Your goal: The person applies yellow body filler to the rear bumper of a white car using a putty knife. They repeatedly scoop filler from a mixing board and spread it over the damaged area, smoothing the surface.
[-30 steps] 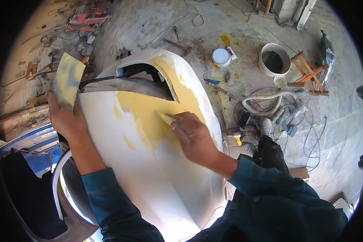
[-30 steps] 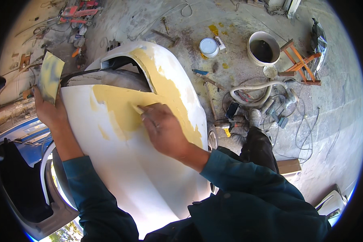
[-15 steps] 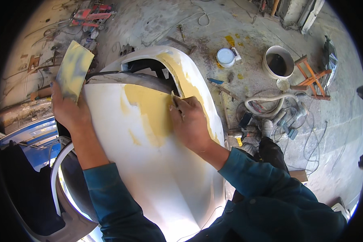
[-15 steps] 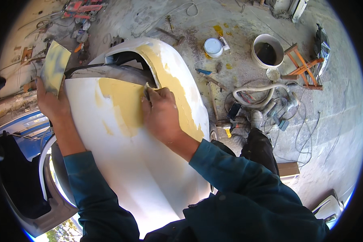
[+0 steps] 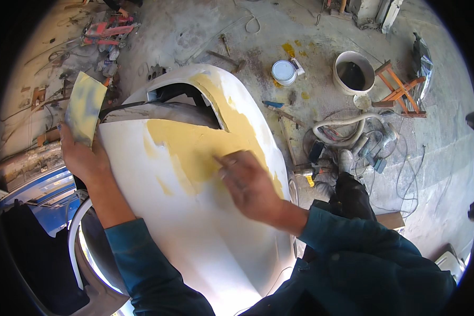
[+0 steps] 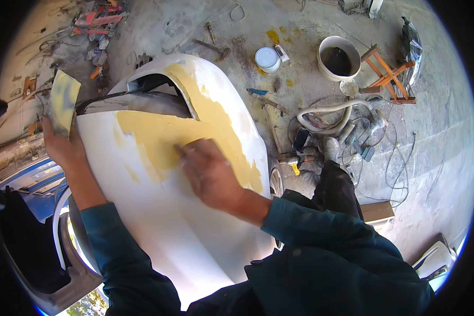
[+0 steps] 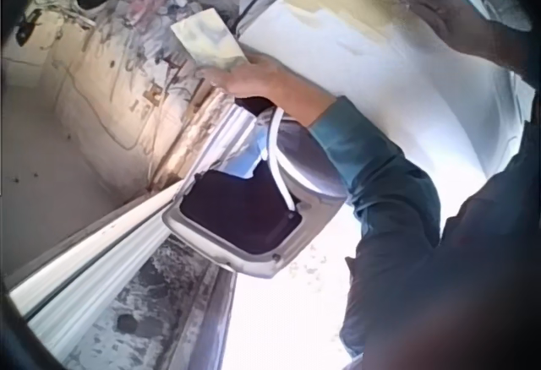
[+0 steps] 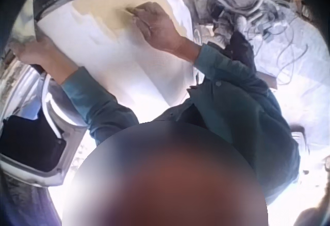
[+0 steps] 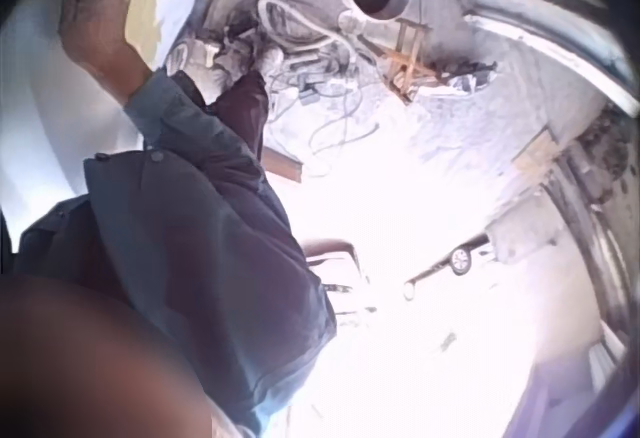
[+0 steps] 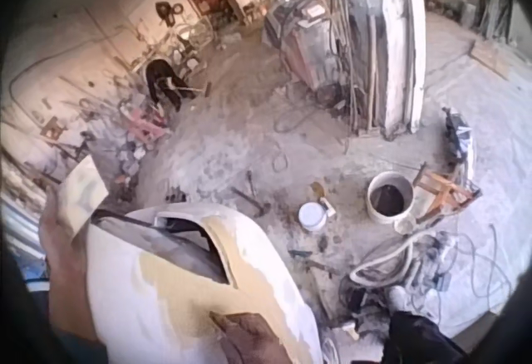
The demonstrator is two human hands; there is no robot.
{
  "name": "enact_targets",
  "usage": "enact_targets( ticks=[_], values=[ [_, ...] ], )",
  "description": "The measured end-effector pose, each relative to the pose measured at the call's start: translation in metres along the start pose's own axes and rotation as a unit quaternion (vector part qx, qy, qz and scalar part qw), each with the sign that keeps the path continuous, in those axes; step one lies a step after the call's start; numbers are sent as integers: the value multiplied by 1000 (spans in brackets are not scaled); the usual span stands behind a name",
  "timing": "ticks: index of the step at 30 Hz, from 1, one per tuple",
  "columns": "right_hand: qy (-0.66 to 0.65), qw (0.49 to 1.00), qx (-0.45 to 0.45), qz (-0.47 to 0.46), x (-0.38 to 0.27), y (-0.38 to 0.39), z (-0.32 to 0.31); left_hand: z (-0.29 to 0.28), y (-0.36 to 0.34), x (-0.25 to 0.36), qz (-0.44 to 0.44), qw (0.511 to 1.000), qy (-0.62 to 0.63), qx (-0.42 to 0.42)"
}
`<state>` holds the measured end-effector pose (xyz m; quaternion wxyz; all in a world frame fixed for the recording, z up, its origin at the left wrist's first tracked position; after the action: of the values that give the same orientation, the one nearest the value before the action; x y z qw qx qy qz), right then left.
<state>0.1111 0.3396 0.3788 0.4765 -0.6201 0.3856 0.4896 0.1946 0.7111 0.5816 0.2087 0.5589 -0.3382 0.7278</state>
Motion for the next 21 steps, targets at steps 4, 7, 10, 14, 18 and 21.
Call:
enact_targets(
  ticks=[4, 7, 10, 14, 18, 21],
  values=[
    [37, 981, 44, 185, 91, -3, -7, -11, -11, 22, 174, 940, -284, -68],
    [75, 977, 19, 199, 113, -18, 6, 31, 25, 31, 357, 693, -620, -85],
    [70, 979, 10, 192, 98, -27, 21, 32, 27, 37, 381, 681, -619, -90],
    [37, 983, 36, 178, 49, -42, 25, 44, 42, 36, 410, 611, -673, -76],
    [44, 993, 45, 101, -2, -54, 30, 41, 30, 38, 342, 708, -615, -69],
    [37, 998, 1, 47, -32, -44, 34, -15, -13, 22, 169, 935, -307, -61]
  ],
)
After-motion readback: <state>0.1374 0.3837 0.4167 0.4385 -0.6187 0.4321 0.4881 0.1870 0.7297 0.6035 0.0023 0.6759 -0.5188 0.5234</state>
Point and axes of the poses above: each hand's wrist, its own y-axis away from the middle knuckle, its own z-axis out of the palm, x = y × z, the point moved 10 cm from there along -y, towards the middle knuckle, and after that the axes turned 5 degrees about y, right-handed, at the moved point
